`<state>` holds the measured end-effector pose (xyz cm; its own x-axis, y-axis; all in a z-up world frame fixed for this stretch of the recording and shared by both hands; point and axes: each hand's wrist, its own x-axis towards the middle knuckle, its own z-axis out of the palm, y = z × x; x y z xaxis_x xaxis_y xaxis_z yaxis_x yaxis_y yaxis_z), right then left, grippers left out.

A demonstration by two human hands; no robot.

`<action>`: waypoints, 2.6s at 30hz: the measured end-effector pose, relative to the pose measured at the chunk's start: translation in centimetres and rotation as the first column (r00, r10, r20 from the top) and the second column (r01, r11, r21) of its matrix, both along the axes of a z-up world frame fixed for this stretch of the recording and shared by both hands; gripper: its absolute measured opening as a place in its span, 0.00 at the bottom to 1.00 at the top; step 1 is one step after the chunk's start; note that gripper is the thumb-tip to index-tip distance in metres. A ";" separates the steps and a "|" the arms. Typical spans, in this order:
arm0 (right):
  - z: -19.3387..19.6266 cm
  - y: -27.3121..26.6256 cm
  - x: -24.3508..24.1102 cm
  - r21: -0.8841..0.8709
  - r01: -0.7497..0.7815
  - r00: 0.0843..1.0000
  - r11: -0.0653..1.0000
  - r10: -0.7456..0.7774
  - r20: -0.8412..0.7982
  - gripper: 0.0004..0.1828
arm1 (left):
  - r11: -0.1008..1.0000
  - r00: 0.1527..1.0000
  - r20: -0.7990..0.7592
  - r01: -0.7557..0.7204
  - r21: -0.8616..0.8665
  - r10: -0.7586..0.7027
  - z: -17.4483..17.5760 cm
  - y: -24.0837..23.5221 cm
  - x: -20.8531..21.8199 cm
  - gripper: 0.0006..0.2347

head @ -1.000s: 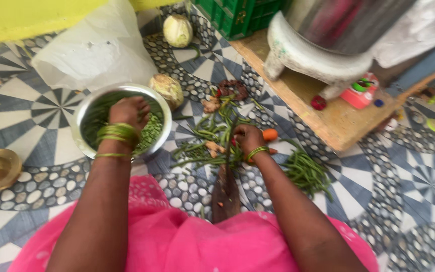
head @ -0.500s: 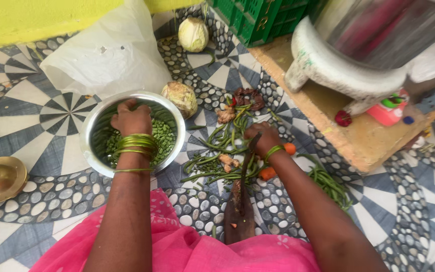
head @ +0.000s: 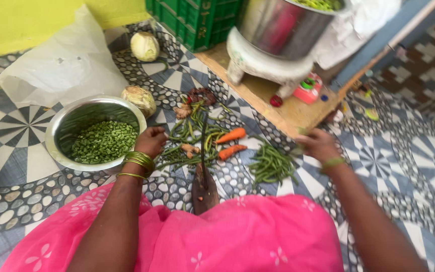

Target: The person sits on the floor and uses a traditional blade tool to chop green beans into small pieces. The chopped pieces are collected in a metal bowl placed nearby.

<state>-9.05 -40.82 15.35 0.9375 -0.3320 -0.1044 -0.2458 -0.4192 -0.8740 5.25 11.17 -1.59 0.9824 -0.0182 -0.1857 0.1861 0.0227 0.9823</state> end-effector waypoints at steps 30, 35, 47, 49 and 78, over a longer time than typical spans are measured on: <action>-7.4 19.7 7.9 0.198 -0.208 0.929 0.958 0.257 -0.265 0.12 | 0.980 0.979 -0.029 0.200 0.020 -0.200 4.1 -7.7 -5.1 0.13; -11.1 21.8 7.9 0.476 -0.202 0.943 0.856 0.301 -0.140 0.10 | 0.980 0.975 0.105 0.194 0.034 -0.196 2.9 -9.5 -4.4 0.07; -14.2 22.8 8.0 0.412 -0.170 0.978 0.895 0.203 -0.039 0.11 | 0.981 0.982 0.130 0.150 -0.119 -0.134 0.3 -10.4 -3.8 0.05; -14.8 23.0 7.4 0.276 -0.178 0.978 0.945 0.199 -0.053 0.09 | 0.986 0.981 0.099 0.167 0.020 -0.168 -1.4 -10.8 -3.9 0.05; -13.0 21.7 7.1 0.462 -0.086 0.944 0.883 0.221 -0.246 0.16 | 0.785 0.911 -0.293 0.051 -0.617 -0.289 -0.7 -9.2 -5.3 0.03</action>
